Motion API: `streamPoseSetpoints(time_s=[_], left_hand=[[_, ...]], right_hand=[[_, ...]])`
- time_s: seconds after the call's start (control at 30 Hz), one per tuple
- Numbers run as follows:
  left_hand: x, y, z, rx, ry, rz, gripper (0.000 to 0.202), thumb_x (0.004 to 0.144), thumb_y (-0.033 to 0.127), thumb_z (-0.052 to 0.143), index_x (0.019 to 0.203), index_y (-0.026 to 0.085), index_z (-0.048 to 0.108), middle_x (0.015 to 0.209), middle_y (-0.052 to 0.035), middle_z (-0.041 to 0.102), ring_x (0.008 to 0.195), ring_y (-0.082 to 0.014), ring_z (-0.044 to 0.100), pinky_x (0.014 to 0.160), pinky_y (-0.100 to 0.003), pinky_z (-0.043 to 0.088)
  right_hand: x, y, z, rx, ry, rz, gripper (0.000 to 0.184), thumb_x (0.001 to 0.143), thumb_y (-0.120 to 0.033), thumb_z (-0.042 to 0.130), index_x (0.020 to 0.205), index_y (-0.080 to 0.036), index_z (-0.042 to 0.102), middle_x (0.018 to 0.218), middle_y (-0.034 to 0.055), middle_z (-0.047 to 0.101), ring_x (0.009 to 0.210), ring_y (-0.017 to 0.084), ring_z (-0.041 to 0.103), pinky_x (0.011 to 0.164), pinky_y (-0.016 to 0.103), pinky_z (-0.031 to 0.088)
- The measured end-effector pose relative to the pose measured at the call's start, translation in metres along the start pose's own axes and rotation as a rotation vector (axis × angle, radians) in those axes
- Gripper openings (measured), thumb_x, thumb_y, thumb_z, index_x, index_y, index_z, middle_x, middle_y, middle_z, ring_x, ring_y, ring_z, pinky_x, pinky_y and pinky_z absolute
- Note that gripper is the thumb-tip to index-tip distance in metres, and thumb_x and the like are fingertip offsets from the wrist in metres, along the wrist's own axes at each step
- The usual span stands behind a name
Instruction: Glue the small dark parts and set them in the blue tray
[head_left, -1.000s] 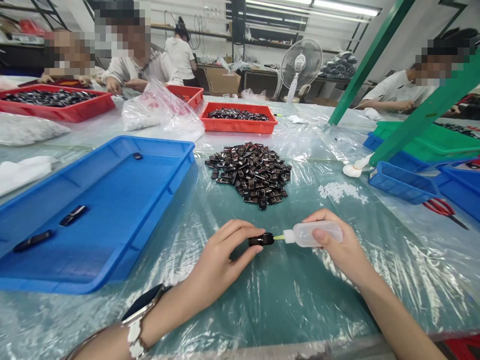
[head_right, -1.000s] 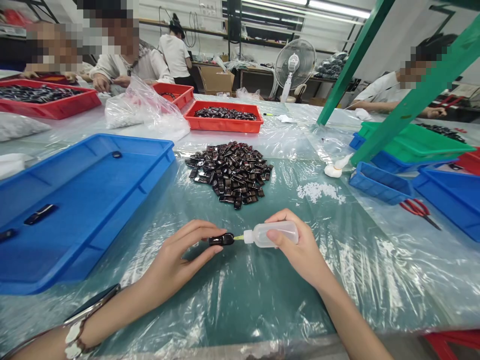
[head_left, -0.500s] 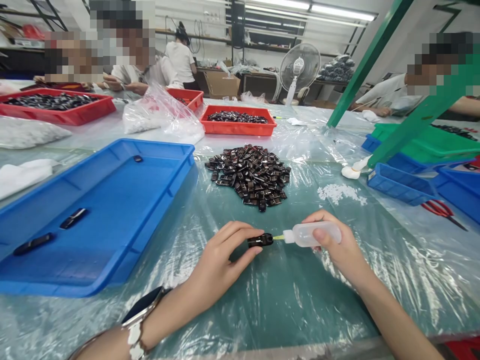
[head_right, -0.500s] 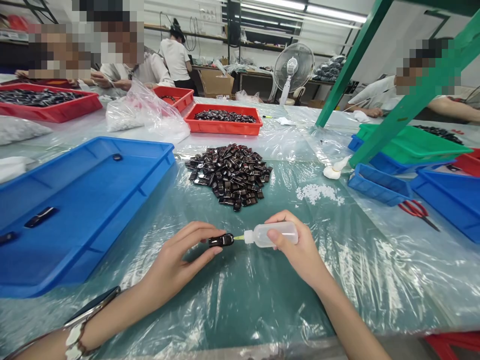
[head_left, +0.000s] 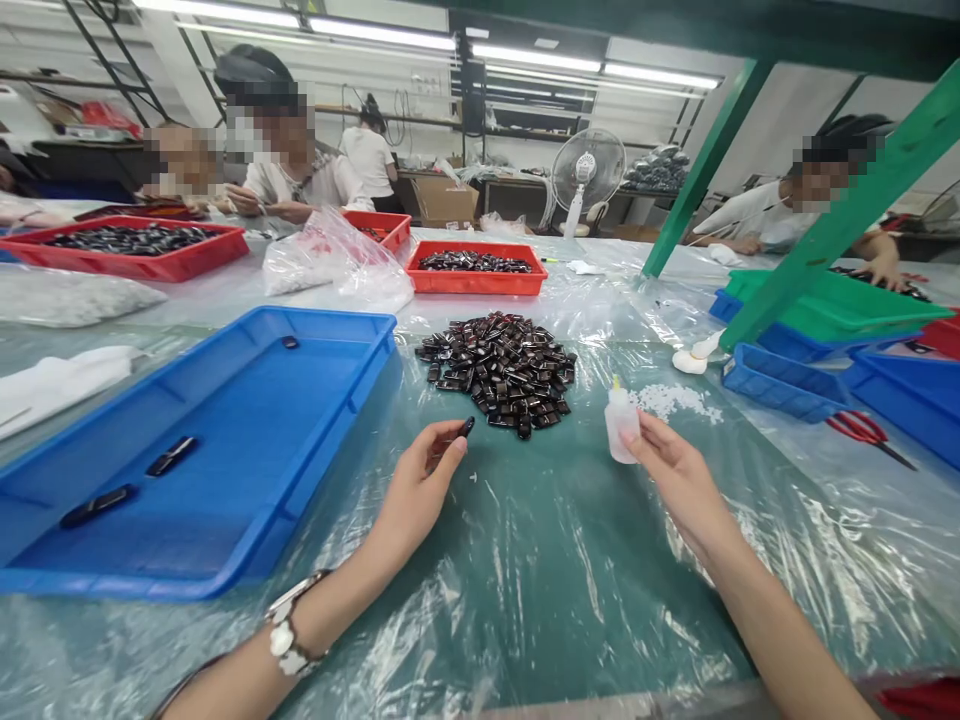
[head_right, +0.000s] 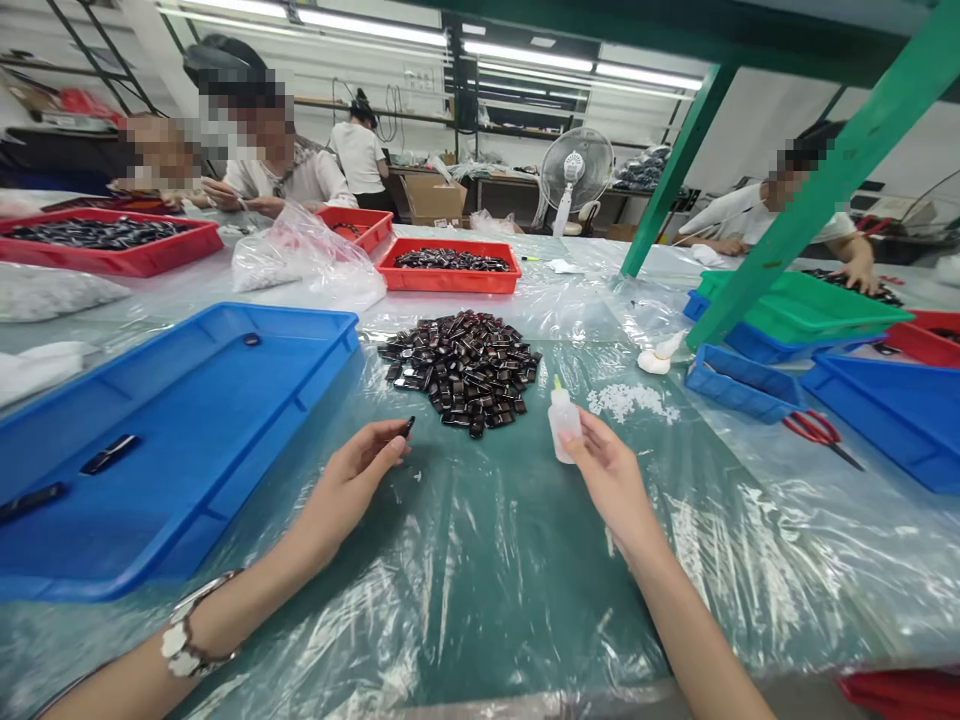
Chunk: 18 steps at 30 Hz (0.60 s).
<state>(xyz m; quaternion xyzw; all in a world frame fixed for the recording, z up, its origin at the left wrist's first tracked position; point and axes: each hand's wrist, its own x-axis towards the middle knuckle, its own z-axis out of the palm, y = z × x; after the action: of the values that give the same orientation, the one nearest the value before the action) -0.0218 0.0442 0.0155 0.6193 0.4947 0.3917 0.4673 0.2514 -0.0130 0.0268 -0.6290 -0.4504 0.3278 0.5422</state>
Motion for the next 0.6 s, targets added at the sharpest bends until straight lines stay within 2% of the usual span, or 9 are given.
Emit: streamPoseSetpoints(time_s=[0.07,0.2,0.27,0.33,0.37,0.4,0.47,0.53,0.6], left_hand=[[0.004,-0.004,-0.001,-0.023,0.012,-0.029,0.045,0.088,0.053,0.052,0.113,0.016,0.059,0.103,-0.0093,0.066,0.095,-0.0213,0.064,0.084,-0.034,0.052],[0.005,-0.005,0.001,-0.051,0.019,-0.037,0.047,0.086,0.054,0.051,0.113,0.016,0.058,0.102,-0.0091,0.066,0.095,-0.0215,0.064,0.084,-0.034,0.052],[0.004,-0.004,0.002,-0.061,0.026,-0.02,0.046,0.086,0.054,0.051,0.112,0.016,0.059,0.102,-0.0092,0.066,0.096,-0.0221,0.063,0.086,-0.035,0.051],[0.003,-0.004,0.003,-0.071,0.045,0.006,0.044,0.087,0.053,0.051,0.111,0.016,0.059,0.104,-0.0094,0.066,0.098,-0.0229,0.063,0.089,-0.037,0.05],[0.003,-0.005,0.004,-0.075,0.057,0.02,0.043,0.087,0.052,0.051,0.11,0.017,0.059,0.105,-0.0094,0.065,0.099,-0.0231,0.062,0.09,-0.038,0.049],[0.003,-0.005,0.004,-0.078,0.068,0.034,0.041,0.088,0.051,0.051,0.11,0.017,0.059,0.106,-0.0092,0.065,0.1,-0.0231,0.062,0.091,-0.038,0.048],[0.003,-0.006,0.004,-0.083,0.082,0.059,0.039,0.089,0.049,0.05,0.109,0.018,0.059,0.107,-0.0085,0.065,0.1,-0.0224,0.061,0.093,-0.038,0.046],[0.003,-0.007,0.004,-0.082,0.082,0.074,0.039,0.09,0.048,0.048,0.111,0.017,0.058,0.107,-0.0083,0.064,0.099,-0.0218,0.06,0.093,-0.037,0.046],[0.003,-0.008,0.003,-0.077,0.083,0.083,0.039,0.09,0.048,0.047,0.112,0.017,0.057,0.109,-0.0089,0.064,0.097,-0.0217,0.06,0.091,-0.038,0.047]], right_hand=[[0.005,0.014,0.003,-0.019,0.006,-0.039,0.057,0.073,-0.056,0.074,0.109,-0.018,0.051,0.116,0.0152,0.064,0.107,0.026,0.063,0.091,0.039,0.051],[0.006,0.034,0.006,-0.122,0.055,-0.197,0.051,0.078,-0.053,0.071,0.103,-0.018,0.045,0.106,0.014,0.064,0.095,0.025,0.066,0.083,0.043,0.053],[-0.002,0.028,0.008,-0.217,0.191,-0.343,0.045,0.082,-0.042,0.071,0.108,-0.018,0.044,0.109,0.0135,0.058,0.097,0.024,0.061,0.085,0.044,0.05],[-0.014,0.011,0.014,-0.316,0.297,-0.539,0.03,0.088,-0.027,0.066,0.109,-0.02,0.045,0.108,0.0104,0.051,0.097,0.022,0.054,0.087,0.042,0.045],[-0.02,0.0,0.021,-0.363,0.266,-0.647,0.02,0.091,-0.02,0.062,0.105,-0.022,0.047,0.103,0.0076,0.051,0.096,0.02,0.053,0.087,0.039,0.044],[-0.025,-0.009,0.03,-0.418,0.128,-0.729,0.012,0.093,-0.014,0.057,0.1,-0.022,0.051,0.096,0.005,0.053,0.093,0.018,0.054,0.083,0.034,0.046],[-0.029,-0.02,0.054,-0.529,-0.208,-0.832,0.016,0.094,-0.01,0.053,0.103,-0.022,0.057,0.096,0.0037,0.06,0.09,0.016,0.06,0.078,0.029,0.05],[-0.027,-0.021,0.084,-0.638,-0.423,-0.917,0.019,0.092,-0.006,0.052,0.105,-0.018,0.061,0.101,0.0057,0.063,0.087,0.017,0.062,0.073,0.03,0.052],[-0.021,-0.013,0.109,-0.739,-0.548,-0.979,0.017,0.088,-0.003,0.055,0.097,-0.013,0.064,0.096,0.0067,0.064,0.083,0.02,0.062,0.067,0.032,0.053]])
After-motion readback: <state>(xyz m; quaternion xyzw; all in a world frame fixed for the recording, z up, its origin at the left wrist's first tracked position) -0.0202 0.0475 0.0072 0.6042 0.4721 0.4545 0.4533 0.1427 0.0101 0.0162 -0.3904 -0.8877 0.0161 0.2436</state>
